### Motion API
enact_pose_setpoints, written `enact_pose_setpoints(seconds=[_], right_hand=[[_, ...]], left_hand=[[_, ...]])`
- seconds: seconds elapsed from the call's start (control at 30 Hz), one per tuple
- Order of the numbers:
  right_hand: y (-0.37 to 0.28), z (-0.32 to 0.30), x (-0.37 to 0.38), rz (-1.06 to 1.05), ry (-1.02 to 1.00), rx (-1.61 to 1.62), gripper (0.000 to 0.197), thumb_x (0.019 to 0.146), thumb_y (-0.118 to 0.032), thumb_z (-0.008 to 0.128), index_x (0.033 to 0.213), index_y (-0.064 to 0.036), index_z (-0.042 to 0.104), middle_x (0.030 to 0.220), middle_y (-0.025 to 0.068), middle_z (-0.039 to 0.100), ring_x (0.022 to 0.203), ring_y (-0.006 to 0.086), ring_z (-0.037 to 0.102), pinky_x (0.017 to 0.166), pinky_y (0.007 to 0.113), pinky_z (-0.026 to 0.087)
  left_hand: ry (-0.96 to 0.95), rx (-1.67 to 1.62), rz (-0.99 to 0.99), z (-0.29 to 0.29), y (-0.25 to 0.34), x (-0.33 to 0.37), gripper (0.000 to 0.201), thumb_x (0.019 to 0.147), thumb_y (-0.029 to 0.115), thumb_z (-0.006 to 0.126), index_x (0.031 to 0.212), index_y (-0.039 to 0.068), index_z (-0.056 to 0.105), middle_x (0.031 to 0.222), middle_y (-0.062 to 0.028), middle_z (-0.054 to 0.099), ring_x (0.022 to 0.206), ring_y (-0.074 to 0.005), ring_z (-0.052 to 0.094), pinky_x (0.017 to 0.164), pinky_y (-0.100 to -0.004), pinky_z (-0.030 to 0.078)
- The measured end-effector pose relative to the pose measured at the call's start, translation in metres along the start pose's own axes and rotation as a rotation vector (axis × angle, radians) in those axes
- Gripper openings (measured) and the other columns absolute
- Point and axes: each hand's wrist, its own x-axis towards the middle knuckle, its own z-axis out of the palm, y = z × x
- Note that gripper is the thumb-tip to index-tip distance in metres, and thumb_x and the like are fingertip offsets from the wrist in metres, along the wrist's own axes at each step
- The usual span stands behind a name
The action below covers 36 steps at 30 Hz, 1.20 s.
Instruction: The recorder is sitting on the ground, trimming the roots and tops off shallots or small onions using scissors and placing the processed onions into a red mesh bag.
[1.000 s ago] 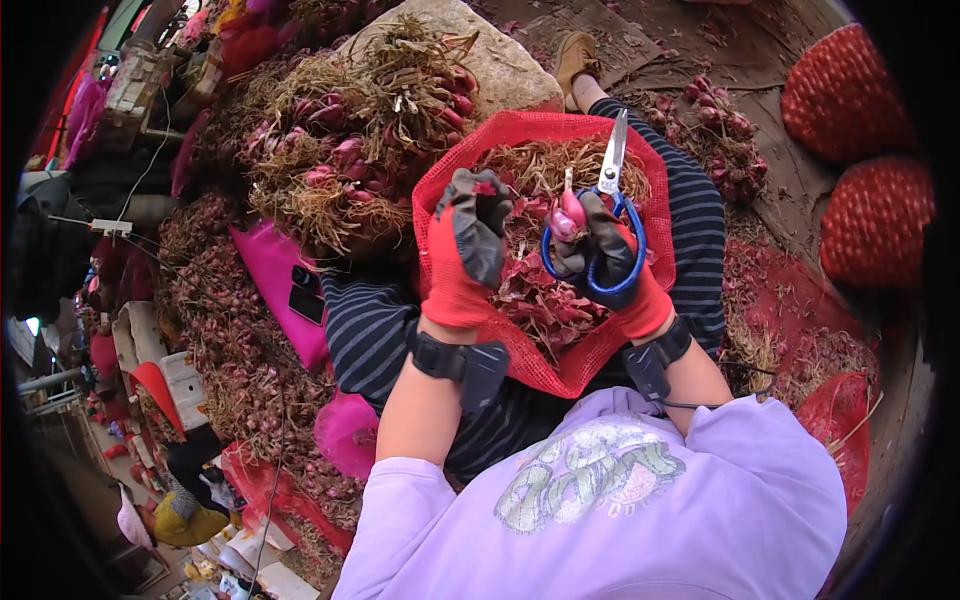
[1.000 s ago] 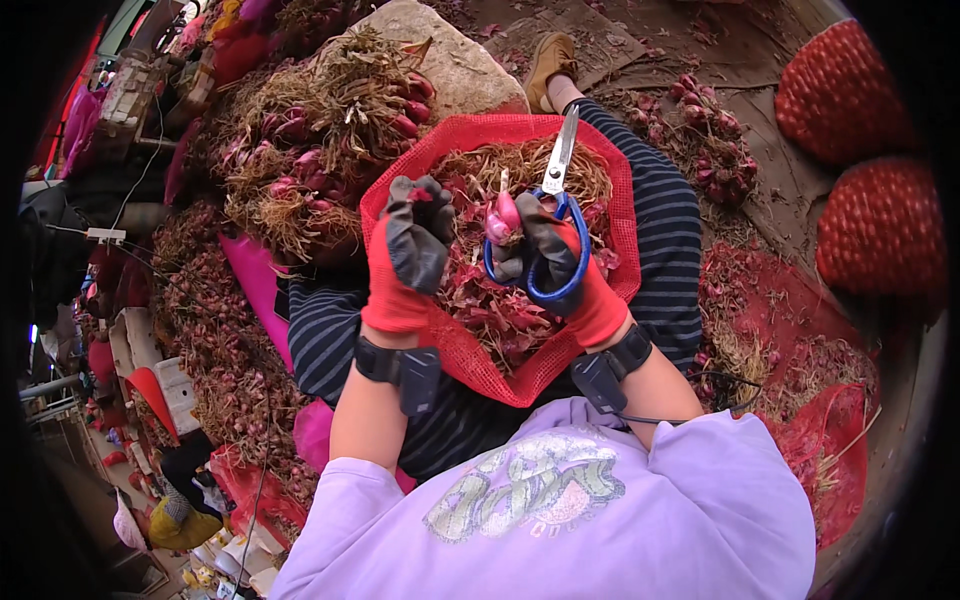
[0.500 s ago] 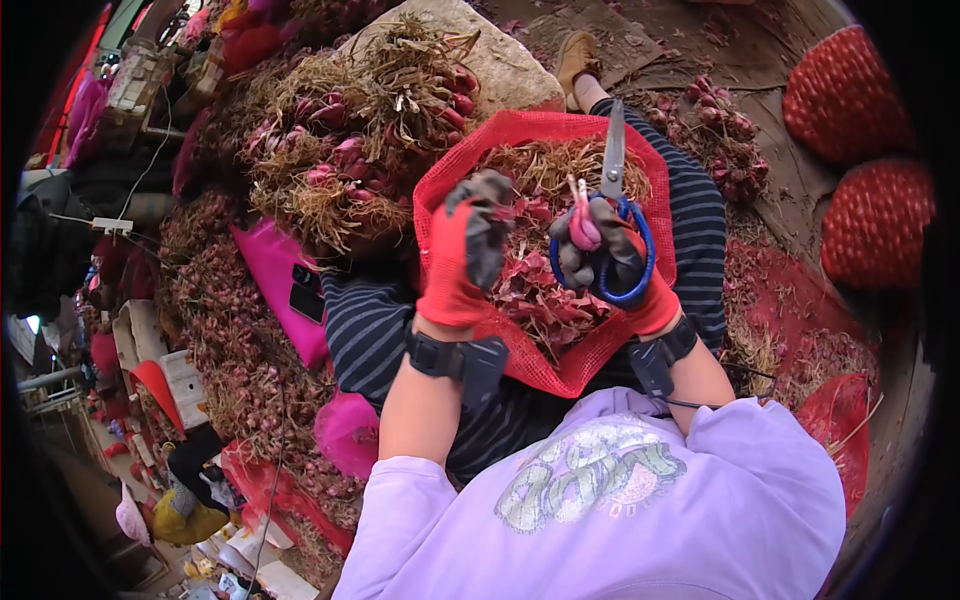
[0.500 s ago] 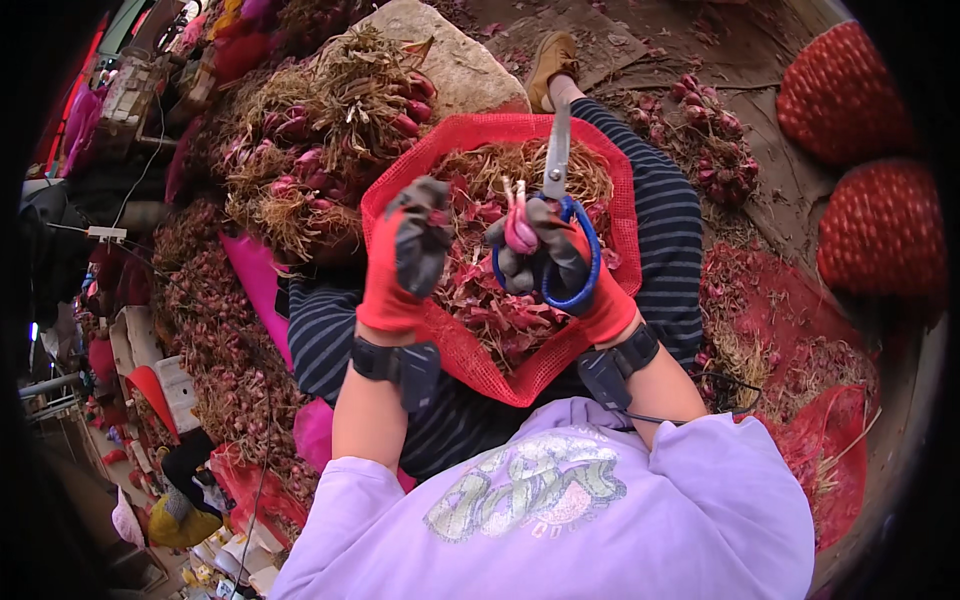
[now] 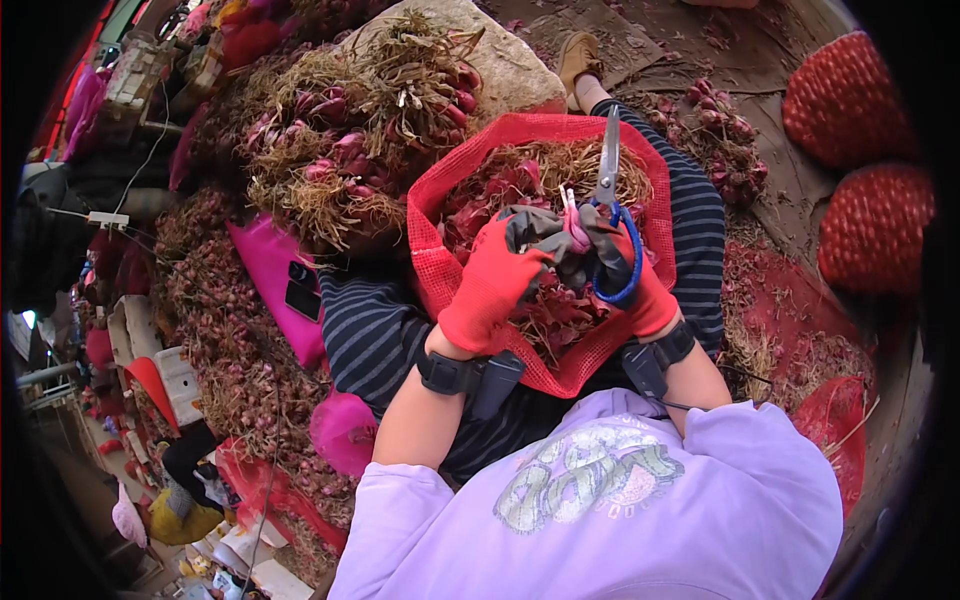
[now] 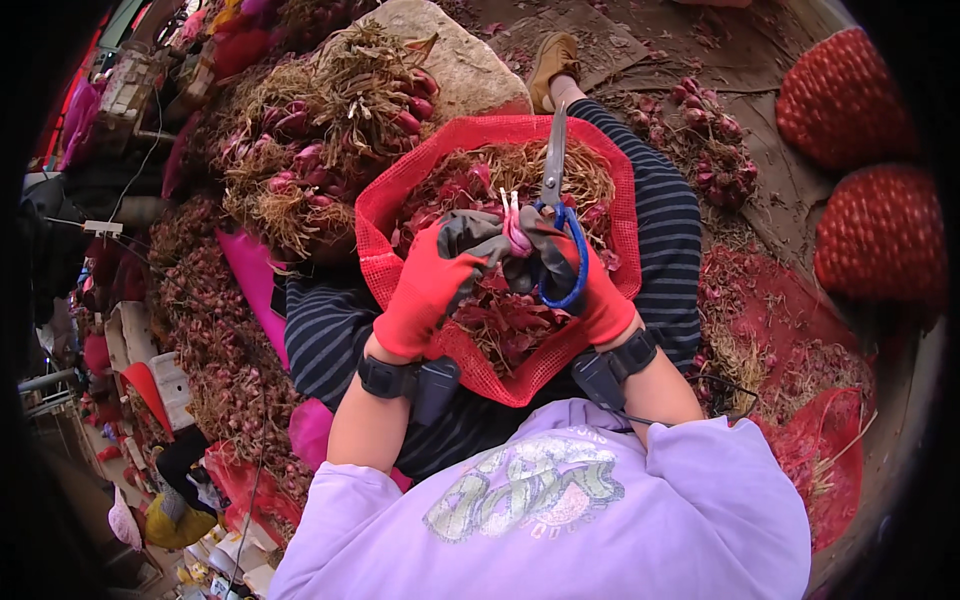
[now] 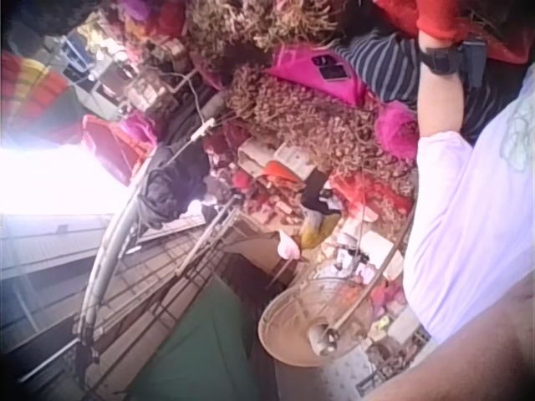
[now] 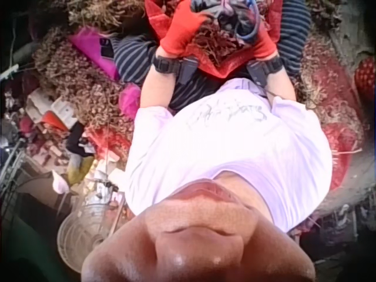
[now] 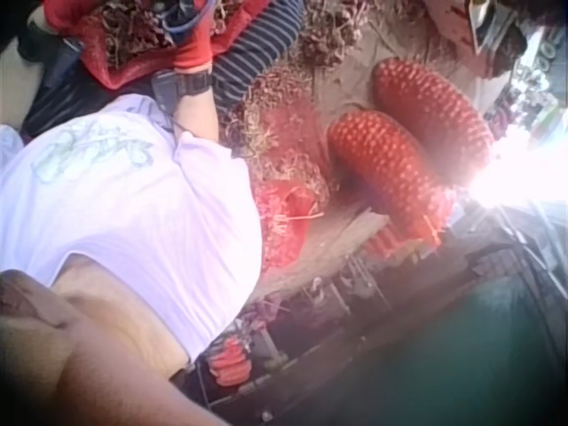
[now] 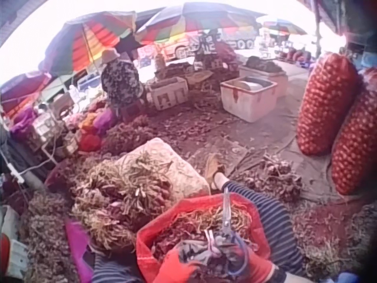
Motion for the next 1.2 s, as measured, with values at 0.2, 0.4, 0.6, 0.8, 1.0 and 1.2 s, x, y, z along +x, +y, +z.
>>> enact_pose_setpoints(seconds=[0.2,0.4,0.6,0.8,1.0,1.2], right_hand=[[-0.025,0.007,0.001,-0.071,0.017,0.023,0.034,0.09,-0.04,0.05,0.082,-0.0072,0.047,0.077,0.0008,0.044,0.069,0.0094,0.044,0.06,0.022,0.038],[0.013,-0.016,-0.004,0.366,-0.154,0.734,0.031,0.092,-0.034,0.048,0.091,-0.0033,0.053,0.078,0.0077,0.055,0.057,0.0106,0.048,0.051,0.022,0.037],[0.041,-0.024,-0.014,0.179,-0.068,0.322,0.03,0.096,-0.026,0.041,0.105,-0.0003,0.051,0.096,0.0076,0.054,0.078,0.0141,0.055,0.068,0.024,0.046],[0.035,-0.024,-0.021,-0.099,-0.068,-0.231,0.025,0.096,-0.014,0.041,0.115,0.0002,0.049,0.101,0.0055,0.055,0.083,0.0124,0.057,0.072,0.025,0.048],[0.039,-0.017,-0.021,0.386,0.353,0.631,0.014,0.089,-0.015,0.055,0.098,-0.0046,0.057,0.079,0.0013,0.059,0.063,0.0072,0.056,0.053,0.019,0.043],[-0.014,-0.011,-0.013,0.518,-0.089,0.372,0.056,0.079,-0.039,0.067,0.114,0.0021,0.053,0.073,0.0046,0.057,0.058,0.0099,0.052,0.047,0.021,0.039]], left_hand=[[-0.136,-0.627,-0.116,-0.006,-0.004,0.002,0.028,0.077,0.0,0.048,0.102,-0.002,0.06,0.099,-0.0021,0.058,0.085,-0.0094,0.054,0.08,-0.0218,0.041],[0.016,-0.551,-0.179,-0.013,0.014,0.008,0.034,0.082,-0.001,0.047,0.115,-0.002,0.054,0.098,-0.004,0.059,0.091,-0.0113,0.054,0.083,-0.0229,0.042],[0.086,-0.27,-0.075,0.006,0.019,0.002,0.027,0.07,0.0,0.067,0.097,-0.001,0.062,0.102,-0.0057,0.058,0.092,-0.0142,0.056,0.081,-0.0278,0.046],[0.08,0.135,0.091,0.005,0.017,0.001,0.013,0.078,0.005,0.064,0.089,0.0,0.063,0.099,-0.0096,0.057,0.09,-0.0219,0.056,0.079,-0.0322,0.045],[0.181,0.107,0.034,0.018,0.008,0.007,0.015,0.082,0.005,0.06,0.095,-0.002,0.06,0.098,-0.0093,0.057,0.088,-0.0189,0.057,0.079,-0.0299,0.045],[0.299,-0.796,-0.128,-0.009,-0.013,0.013,0.024,0.079,-0.001,0.053,0.103,-0.002,0.059,0.103,-0.0082,0.062,0.088,-0.0133,0.059,0.083,-0.0252,0.045]])
